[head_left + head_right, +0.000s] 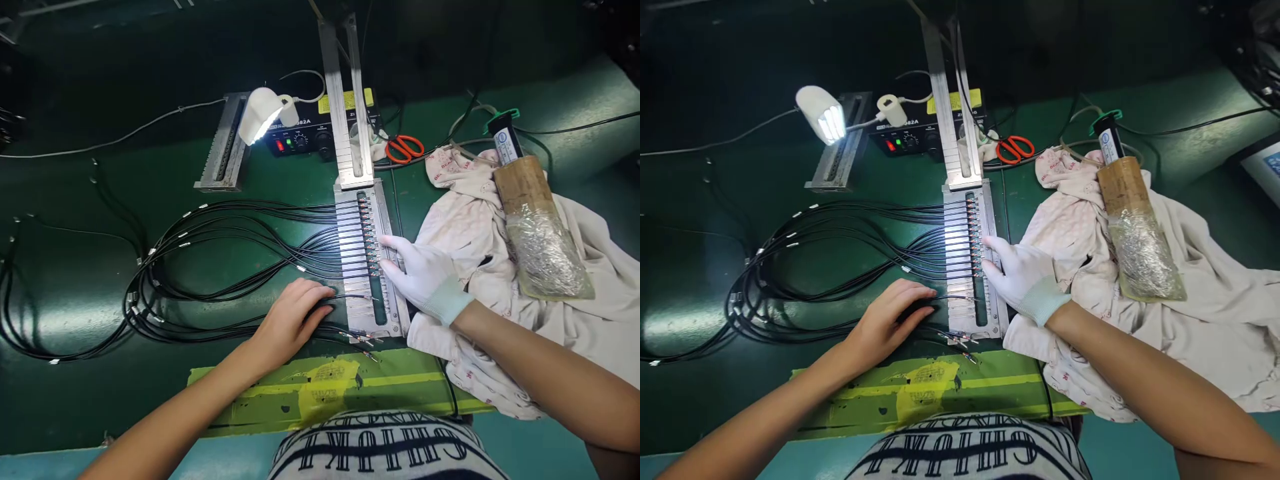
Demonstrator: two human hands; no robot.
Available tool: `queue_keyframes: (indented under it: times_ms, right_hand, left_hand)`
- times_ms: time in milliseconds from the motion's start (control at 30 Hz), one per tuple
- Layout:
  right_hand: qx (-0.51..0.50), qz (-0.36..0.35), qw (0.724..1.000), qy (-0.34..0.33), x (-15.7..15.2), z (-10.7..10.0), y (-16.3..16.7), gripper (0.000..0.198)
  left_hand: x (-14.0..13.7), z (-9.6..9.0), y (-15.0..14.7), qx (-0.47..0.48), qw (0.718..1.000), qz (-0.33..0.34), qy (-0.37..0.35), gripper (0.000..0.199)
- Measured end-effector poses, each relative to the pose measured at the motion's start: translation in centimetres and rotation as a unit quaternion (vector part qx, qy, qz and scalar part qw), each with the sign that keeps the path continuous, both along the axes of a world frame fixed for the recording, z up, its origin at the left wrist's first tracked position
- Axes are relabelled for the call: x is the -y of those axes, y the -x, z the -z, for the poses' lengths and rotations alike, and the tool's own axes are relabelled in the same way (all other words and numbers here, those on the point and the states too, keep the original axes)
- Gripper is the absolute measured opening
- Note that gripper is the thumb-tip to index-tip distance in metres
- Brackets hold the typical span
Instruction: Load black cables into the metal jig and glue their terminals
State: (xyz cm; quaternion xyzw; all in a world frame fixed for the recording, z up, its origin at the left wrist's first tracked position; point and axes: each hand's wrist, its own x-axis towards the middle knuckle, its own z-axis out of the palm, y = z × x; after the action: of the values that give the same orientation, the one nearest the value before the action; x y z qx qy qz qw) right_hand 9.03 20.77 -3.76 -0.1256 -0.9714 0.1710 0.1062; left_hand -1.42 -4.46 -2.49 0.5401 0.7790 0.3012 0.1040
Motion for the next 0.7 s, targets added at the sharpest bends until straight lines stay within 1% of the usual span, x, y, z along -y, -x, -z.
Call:
queue_keyframes:
  times_ms: [100, 167, 233, 300, 367, 467, 567, 700]
  right_hand:
    - [-0.007, 0.000, 1.000, 0.003, -0.1, 0.1, 0.0, 0.036]
    - [-0.018, 0.000, 1.000, 0.003, -0.1, 0.1, 0.0, 0.036]
    - [-0.024, 0.003, 1.000, 0.005, 0.0, 0.0, 0.1, 0.035]
    - [-0.020, 0.004, 1.000, 0.012, 0.0, 0.0, 0.1, 0.035]
    - [-0.015, 0.003, 1.000, 0.016, 0.0, -0.1, 0.1, 0.035]
    - [-0.017, -0.002, 1.000, 0.014, 0.0, -0.1, 0.1, 0.033]
    - [-0.018, -0.006, 1.000, 0.019, -0.1, 0.0, 0.1, 0.032]
    - [-0.020, -0.008, 0.999, 0.026, -0.1, 0.0, 0.1, 0.032]
  left_hand:
    - [-0.9, 0.2, 0.0, 0.001, 1.000, 0.003, -0.012, 0.010]
    - [-1.1, 0.1, 0.3, 0.002, 1.000, 0.012, -0.027, 0.013]
    - [-1.3, -0.1, 0.6, -0.012, 0.999, 0.034, -0.035, 0.021]
    - [-1.5, -0.3, 1.1, -0.057, 0.996, 0.070, -0.022, 0.030]
    - [-1.9, -0.4, 1.5, -0.122, 0.987, 0.101, 0.003, 0.034]
    - [-2.4, -0.5, 1.9, -0.198, 0.973, 0.114, 0.023, 0.037]
    - [-2.7, -0.5, 2.0, -0.232, 0.965, 0.118, 0.029, 0.035]
    - [-2.9, -0.7, 1.9, -0.237, 0.963, 0.121, 0.034, 0.033]
